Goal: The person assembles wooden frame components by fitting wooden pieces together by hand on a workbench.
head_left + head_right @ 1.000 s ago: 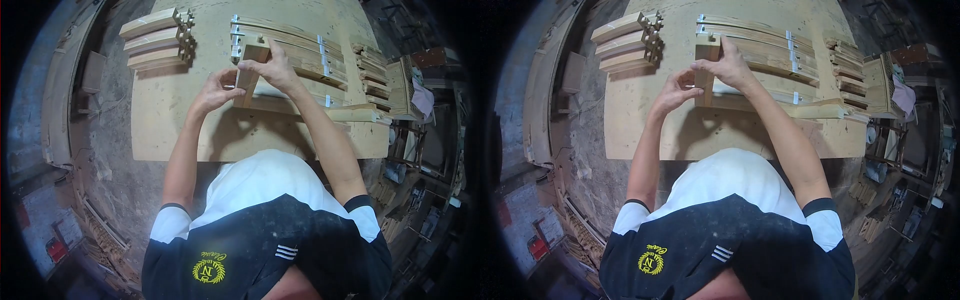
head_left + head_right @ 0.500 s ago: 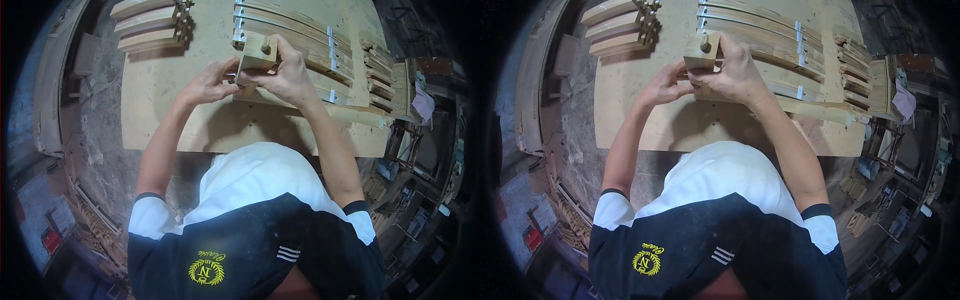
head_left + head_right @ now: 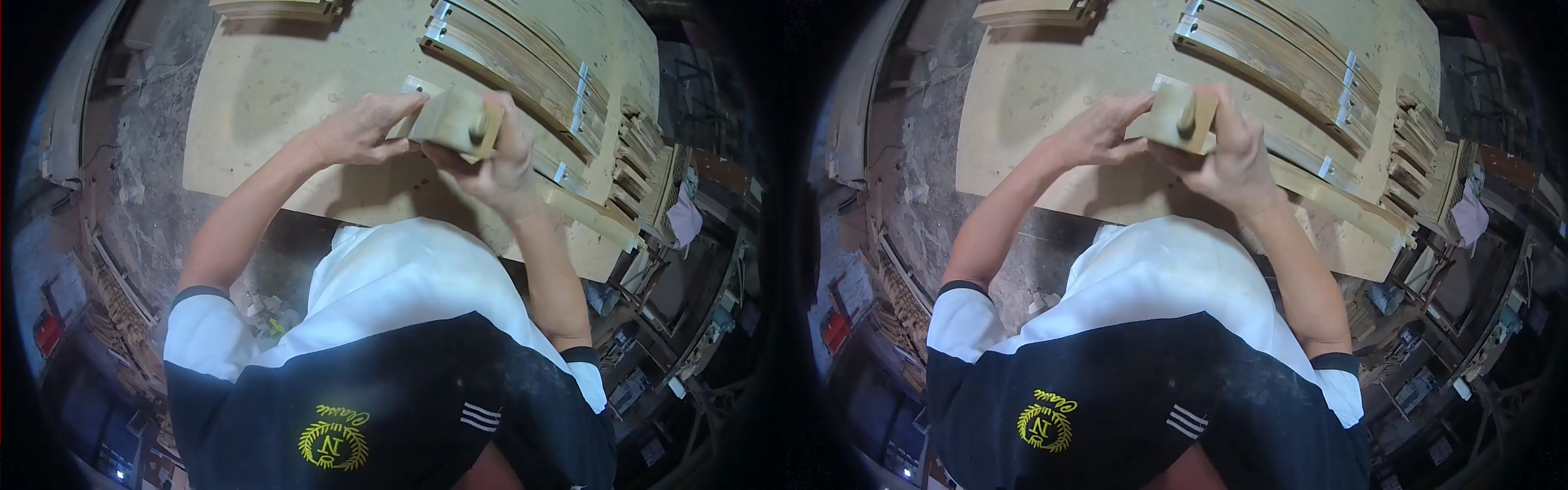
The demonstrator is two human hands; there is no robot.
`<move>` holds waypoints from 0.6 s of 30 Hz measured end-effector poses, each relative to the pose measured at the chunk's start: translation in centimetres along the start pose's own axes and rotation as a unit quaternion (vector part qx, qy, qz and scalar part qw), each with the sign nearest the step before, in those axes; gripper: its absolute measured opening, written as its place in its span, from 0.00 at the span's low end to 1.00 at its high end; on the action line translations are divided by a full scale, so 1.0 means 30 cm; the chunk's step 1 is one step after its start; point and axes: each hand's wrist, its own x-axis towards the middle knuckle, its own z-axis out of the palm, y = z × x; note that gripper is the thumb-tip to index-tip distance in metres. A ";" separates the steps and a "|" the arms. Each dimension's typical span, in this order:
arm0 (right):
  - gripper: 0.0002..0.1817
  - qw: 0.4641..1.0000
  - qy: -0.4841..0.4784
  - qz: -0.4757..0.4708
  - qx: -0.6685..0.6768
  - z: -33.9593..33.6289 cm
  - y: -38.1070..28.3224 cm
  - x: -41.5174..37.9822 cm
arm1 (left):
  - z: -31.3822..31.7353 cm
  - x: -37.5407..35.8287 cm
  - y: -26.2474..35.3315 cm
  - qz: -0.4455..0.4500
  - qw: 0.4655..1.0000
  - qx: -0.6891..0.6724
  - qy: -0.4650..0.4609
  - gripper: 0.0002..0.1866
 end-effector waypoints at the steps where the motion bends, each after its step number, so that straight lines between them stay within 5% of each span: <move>1: 0.32 1.000 -0.002 -0.021 -0.018 0.015 0.004 -0.016 | 0.011 -0.013 0.000 -0.005 1.000 0.012 -0.001 0.30; 8: 0.35 1.000 0.005 -0.012 0.002 0.031 0.052 -0.046 | 0.017 -0.023 -0.007 -0.022 0.999 0.040 0.002 0.31; 12: 0.43 0.991 -0.027 0.127 0.026 -0.046 0.081 -0.216 | 0.044 -0.064 -0.029 -0.107 0.992 0.040 0.050 0.31; 14: 0.34 0.982 0.000 0.186 0.017 -0.141 0.122 -0.452 | 0.045 -0.099 -0.042 -0.106 0.985 0.003 0.133 0.32; 16: 0.22 0.905 0.033 0.418 0.066 -0.261 0.190 -0.757 | 0.026 -0.118 -0.130 -0.169 0.962 -0.106 0.185 0.28; 18: 0.07 0.855 0.294 0.423 0.058 -0.383 0.247 -0.896 | 0.032 -0.101 -0.144 -0.253 0.934 -0.144 0.206 0.26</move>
